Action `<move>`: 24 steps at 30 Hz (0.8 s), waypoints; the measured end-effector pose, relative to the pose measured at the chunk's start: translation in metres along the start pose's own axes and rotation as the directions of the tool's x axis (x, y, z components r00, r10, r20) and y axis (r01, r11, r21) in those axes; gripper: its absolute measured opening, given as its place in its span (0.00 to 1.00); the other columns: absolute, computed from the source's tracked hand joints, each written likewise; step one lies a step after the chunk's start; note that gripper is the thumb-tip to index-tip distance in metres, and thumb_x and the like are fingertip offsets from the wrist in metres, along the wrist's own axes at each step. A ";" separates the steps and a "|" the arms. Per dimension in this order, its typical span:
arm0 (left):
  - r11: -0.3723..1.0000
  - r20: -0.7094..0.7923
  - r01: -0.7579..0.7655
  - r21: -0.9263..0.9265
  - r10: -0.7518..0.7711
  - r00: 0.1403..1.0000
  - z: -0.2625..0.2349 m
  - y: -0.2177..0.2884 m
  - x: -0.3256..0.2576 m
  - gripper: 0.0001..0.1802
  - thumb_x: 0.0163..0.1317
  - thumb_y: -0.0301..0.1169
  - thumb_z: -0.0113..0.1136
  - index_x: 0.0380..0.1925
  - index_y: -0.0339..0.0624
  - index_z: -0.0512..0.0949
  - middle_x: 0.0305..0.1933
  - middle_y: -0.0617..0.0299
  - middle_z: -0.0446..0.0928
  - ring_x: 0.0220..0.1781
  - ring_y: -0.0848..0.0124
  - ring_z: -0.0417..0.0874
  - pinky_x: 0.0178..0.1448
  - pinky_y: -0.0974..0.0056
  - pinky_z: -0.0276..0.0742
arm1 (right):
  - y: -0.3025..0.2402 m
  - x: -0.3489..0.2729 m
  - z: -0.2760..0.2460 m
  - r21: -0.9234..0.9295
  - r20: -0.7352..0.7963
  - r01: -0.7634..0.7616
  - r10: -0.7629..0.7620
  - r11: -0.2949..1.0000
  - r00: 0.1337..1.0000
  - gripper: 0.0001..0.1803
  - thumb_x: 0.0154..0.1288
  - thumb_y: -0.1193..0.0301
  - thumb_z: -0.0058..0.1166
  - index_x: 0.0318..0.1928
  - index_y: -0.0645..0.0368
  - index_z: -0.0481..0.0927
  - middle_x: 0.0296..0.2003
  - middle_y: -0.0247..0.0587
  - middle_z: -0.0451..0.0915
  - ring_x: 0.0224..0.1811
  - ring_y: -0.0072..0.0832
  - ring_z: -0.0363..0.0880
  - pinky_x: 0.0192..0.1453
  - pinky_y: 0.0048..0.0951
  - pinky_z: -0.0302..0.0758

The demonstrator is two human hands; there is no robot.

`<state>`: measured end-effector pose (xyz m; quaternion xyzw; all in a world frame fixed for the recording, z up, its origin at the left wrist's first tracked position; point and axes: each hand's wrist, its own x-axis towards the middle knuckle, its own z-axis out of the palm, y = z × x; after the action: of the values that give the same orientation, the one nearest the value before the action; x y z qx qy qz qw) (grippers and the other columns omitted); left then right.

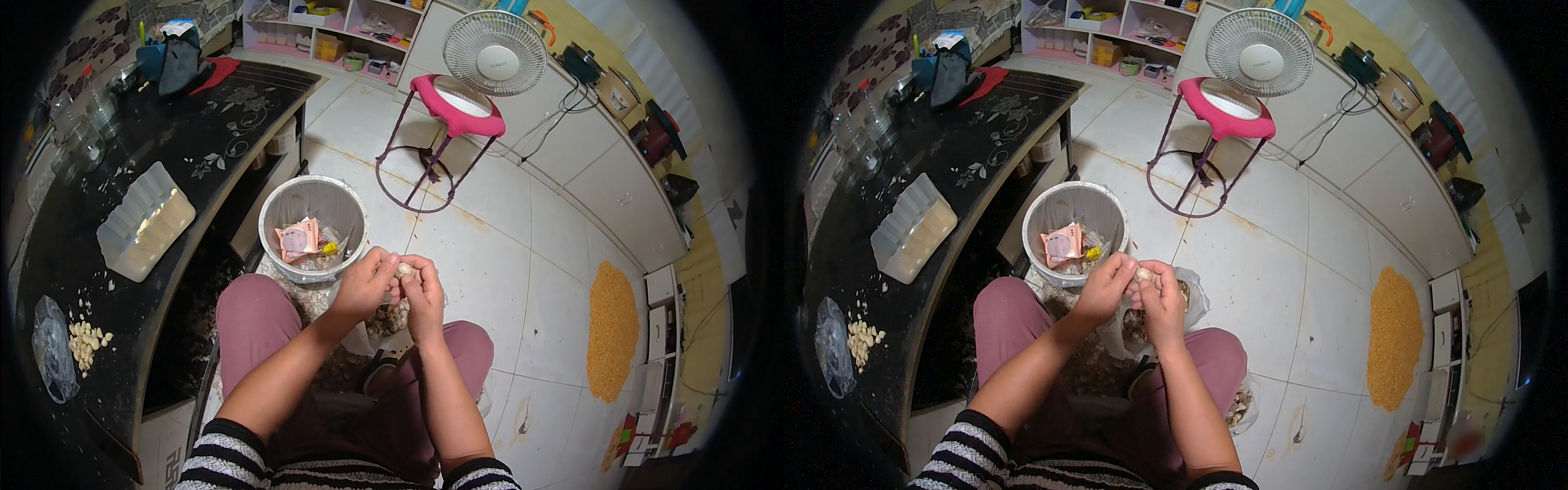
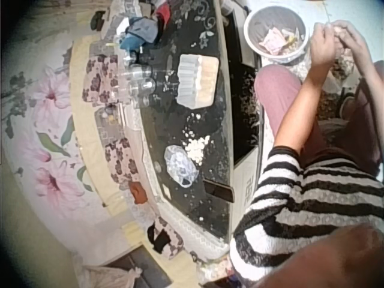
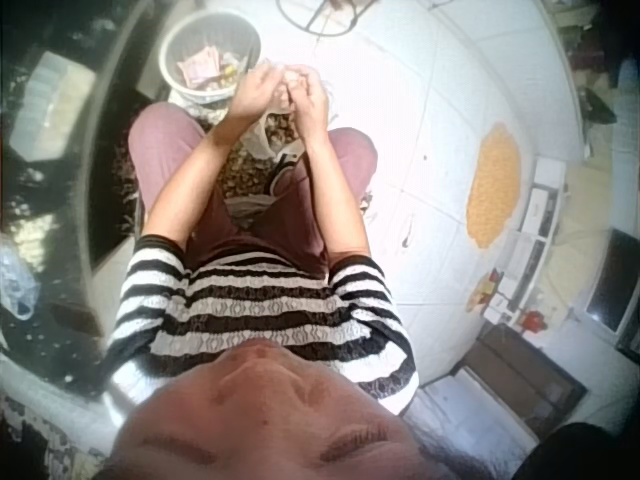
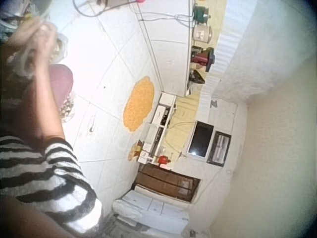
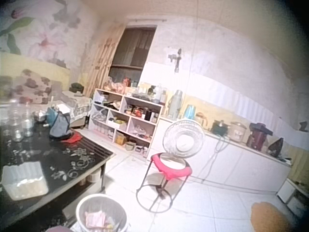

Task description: The person shells peanuts by hand, discarding the shells into a bucket and placing the nuts into a plastic bag.

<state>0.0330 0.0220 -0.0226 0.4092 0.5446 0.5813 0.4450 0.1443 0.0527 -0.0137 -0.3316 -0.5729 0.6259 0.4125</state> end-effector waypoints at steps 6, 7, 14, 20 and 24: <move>0.951 0.145 -0.002 -0.309 0.049 0.988 -0.005 -0.009 0.005 0.11 0.61 0.30 0.46 0.32 0.31 0.71 0.23 0.61 0.72 0.23 0.77 0.71 0.27 0.72 0.68 | -0.004 0.001 0.000 0.069 -0.013 -0.008 0.009 0.998 1.000 0.12 0.60 0.74 0.40 0.44 0.64 0.67 0.29 0.36 0.74 0.27 0.16 0.70 0.30 0.16 0.69; 0.949 0.159 -0.007 -0.314 0.059 0.986 -0.006 -0.005 0.003 0.11 0.60 0.30 0.47 0.32 0.31 0.71 0.24 0.61 0.72 0.23 0.78 0.71 0.28 0.73 0.68 | -0.004 0.000 -0.001 0.069 -0.009 -0.008 0.008 0.998 1.000 0.12 0.60 0.75 0.40 0.44 0.64 0.67 0.29 0.36 0.74 0.27 0.16 0.71 0.30 0.17 0.70; 0.974 0.158 0.031 -0.224 0.005 0.987 -0.006 0.001 -0.002 0.11 0.59 0.30 0.52 0.35 0.31 0.74 0.33 0.65 0.70 0.32 0.80 0.71 0.36 0.75 0.69 | 0.002 -0.002 -0.003 -0.189 -0.026 0.058 -0.064 0.980 0.998 0.10 0.61 0.76 0.42 0.43 0.65 0.67 0.30 0.36 0.73 0.27 0.16 0.70 0.30 0.18 0.69; 0.974 0.079 -0.031 -0.224 0.050 0.996 -0.002 0.003 -0.005 0.12 0.61 0.30 0.49 0.34 0.30 0.75 0.36 0.62 0.71 0.34 0.78 0.71 0.38 0.74 0.69 | -0.007 -0.002 -0.001 0.031 -0.014 0.057 -0.056 0.998 0.998 0.11 0.61 0.77 0.42 0.44 0.66 0.67 0.32 0.40 0.74 0.30 0.20 0.74 0.33 0.19 0.73; 0.980 0.096 -0.076 -0.186 0.095 0.991 0.000 0.001 -0.005 0.11 0.61 0.29 0.47 0.35 0.30 0.75 0.37 0.61 0.71 0.39 0.76 0.71 0.43 0.72 0.68 | -0.004 -0.003 -0.006 0.045 -0.022 0.038 -0.037 0.998 0.999 0.12 0.59 0.78 0.44 0.45 0.67 0.66 0.34 0.41 0.74 0.31 0.20 0.74 0.35 0.19 0.73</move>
<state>0.0339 0.0176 -0.0211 0.4200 0.4471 0.6249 0.4829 0.1516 0.0533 -0.0105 -0.3180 -0.5603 0.6273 0.4376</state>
